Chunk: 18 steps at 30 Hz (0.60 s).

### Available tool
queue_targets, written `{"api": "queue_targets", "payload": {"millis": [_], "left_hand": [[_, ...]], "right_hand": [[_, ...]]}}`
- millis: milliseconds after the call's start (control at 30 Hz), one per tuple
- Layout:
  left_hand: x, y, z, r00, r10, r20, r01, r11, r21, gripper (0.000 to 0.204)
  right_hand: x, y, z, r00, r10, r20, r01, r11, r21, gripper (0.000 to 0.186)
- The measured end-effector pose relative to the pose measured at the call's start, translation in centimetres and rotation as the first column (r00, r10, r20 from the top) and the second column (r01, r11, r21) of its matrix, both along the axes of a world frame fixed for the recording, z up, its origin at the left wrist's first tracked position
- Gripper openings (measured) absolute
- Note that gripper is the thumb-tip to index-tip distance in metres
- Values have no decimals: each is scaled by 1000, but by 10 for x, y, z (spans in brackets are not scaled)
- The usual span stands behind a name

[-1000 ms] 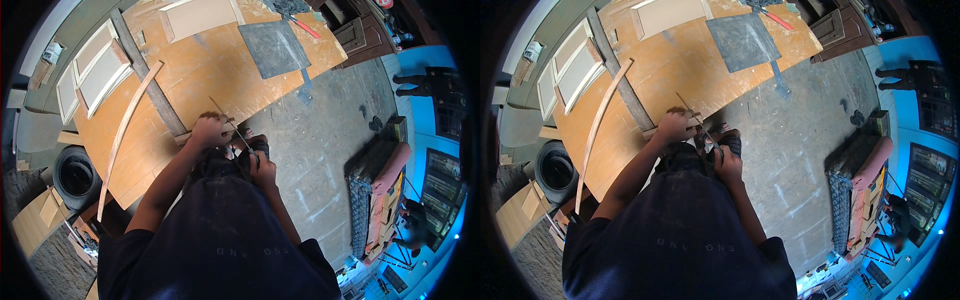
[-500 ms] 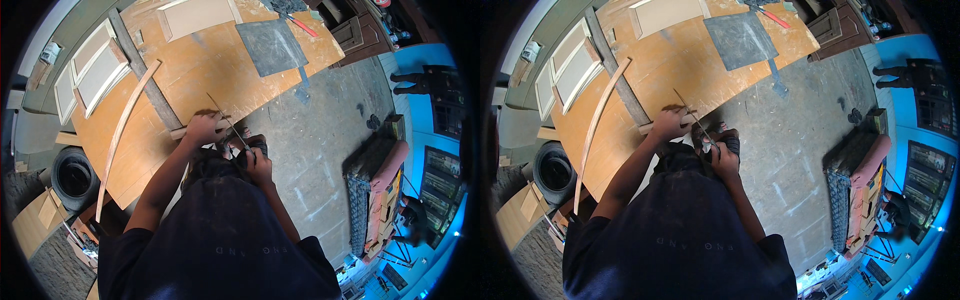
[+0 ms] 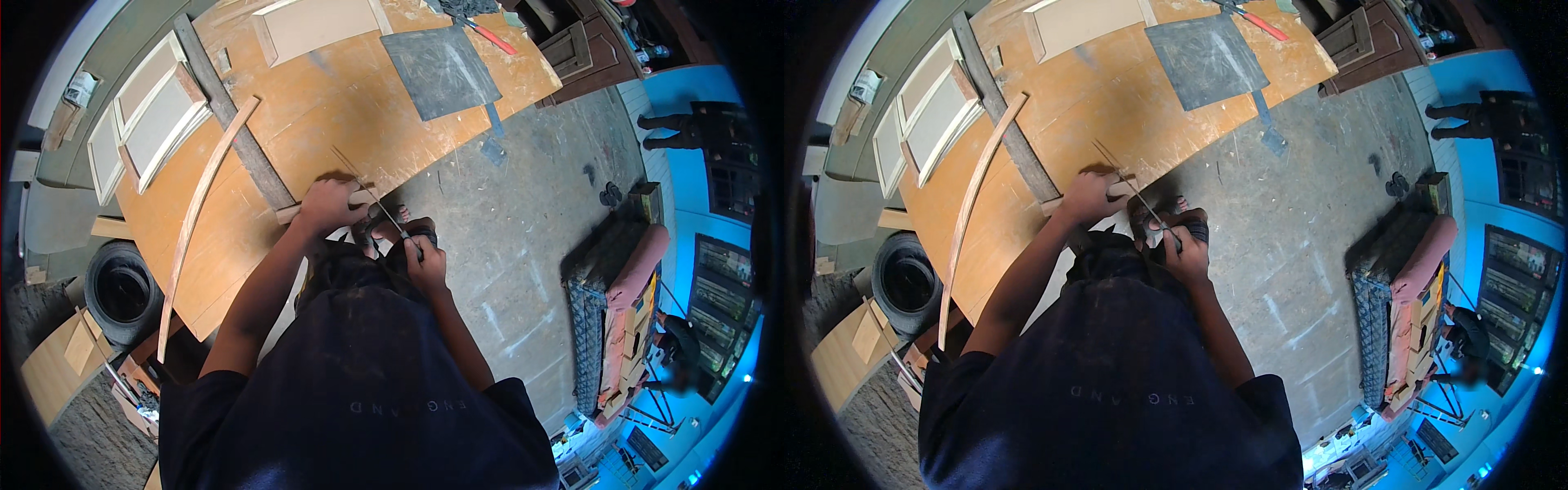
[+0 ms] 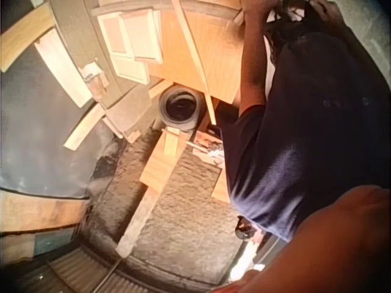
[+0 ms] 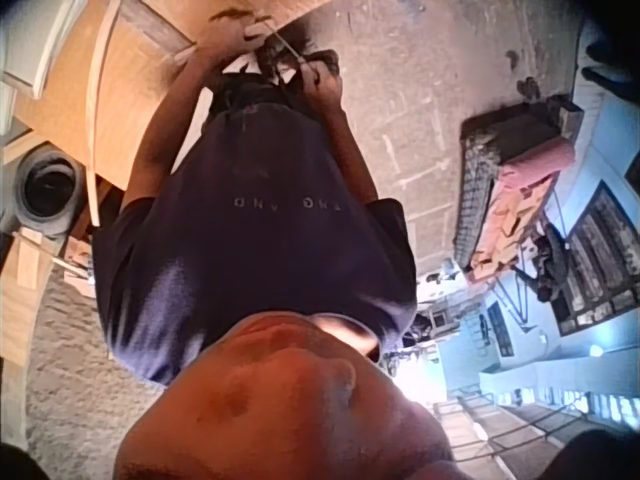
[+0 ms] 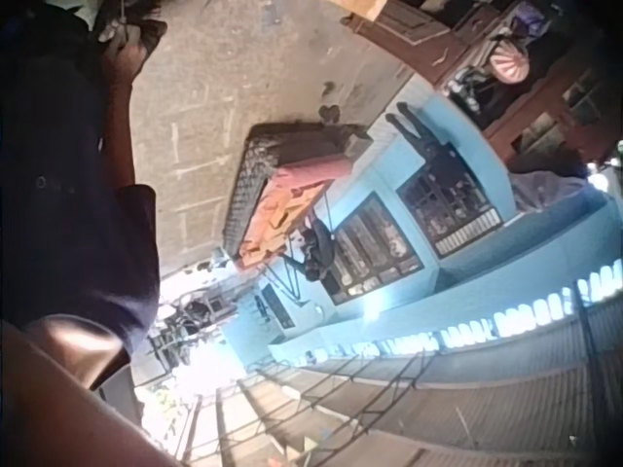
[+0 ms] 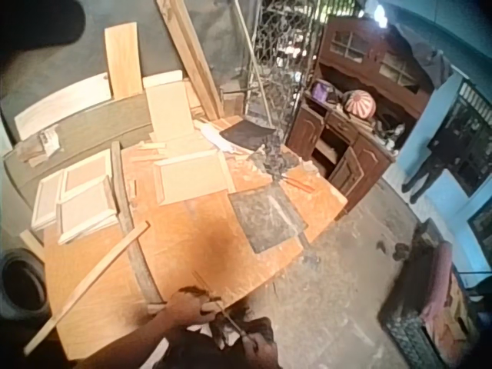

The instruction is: Sawing and carving a small piece of wood to prepare it for use in a frame.

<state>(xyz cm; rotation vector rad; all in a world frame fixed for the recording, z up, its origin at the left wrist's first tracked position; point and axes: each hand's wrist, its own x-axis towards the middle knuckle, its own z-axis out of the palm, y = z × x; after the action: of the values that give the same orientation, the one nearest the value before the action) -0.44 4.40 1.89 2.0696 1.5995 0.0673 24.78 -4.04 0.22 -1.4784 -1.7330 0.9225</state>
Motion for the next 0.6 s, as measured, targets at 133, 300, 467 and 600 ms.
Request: {"api": "queue_targets", "payload": {"millis": [133, 300, 467, 600], "left_hand": [[-6, 16, 16, 984, 1, 177, 30, 984, -174, 38], [-9, 19, -2, 973, 71, 221, -18, 972, -234, 35], [18, 15, 12, 963, 239, 121, -206, 949, -238, 39], [30, 4, -4, 930, 353, 100, -341, 933, -119, 57]], "right_hand": [[1, 2, -5, 1000, -12, 12, 11, 1000, 28, 17], [-4, 10, 2, 998, 29, 56, -31, 999, 37, 16], [-12, 13, 11, 994, 22, 110, -21, 1000, -2, 20], [-19, 9, 24, 999, -7, -44, 7, 1000, -17, 21]]}}
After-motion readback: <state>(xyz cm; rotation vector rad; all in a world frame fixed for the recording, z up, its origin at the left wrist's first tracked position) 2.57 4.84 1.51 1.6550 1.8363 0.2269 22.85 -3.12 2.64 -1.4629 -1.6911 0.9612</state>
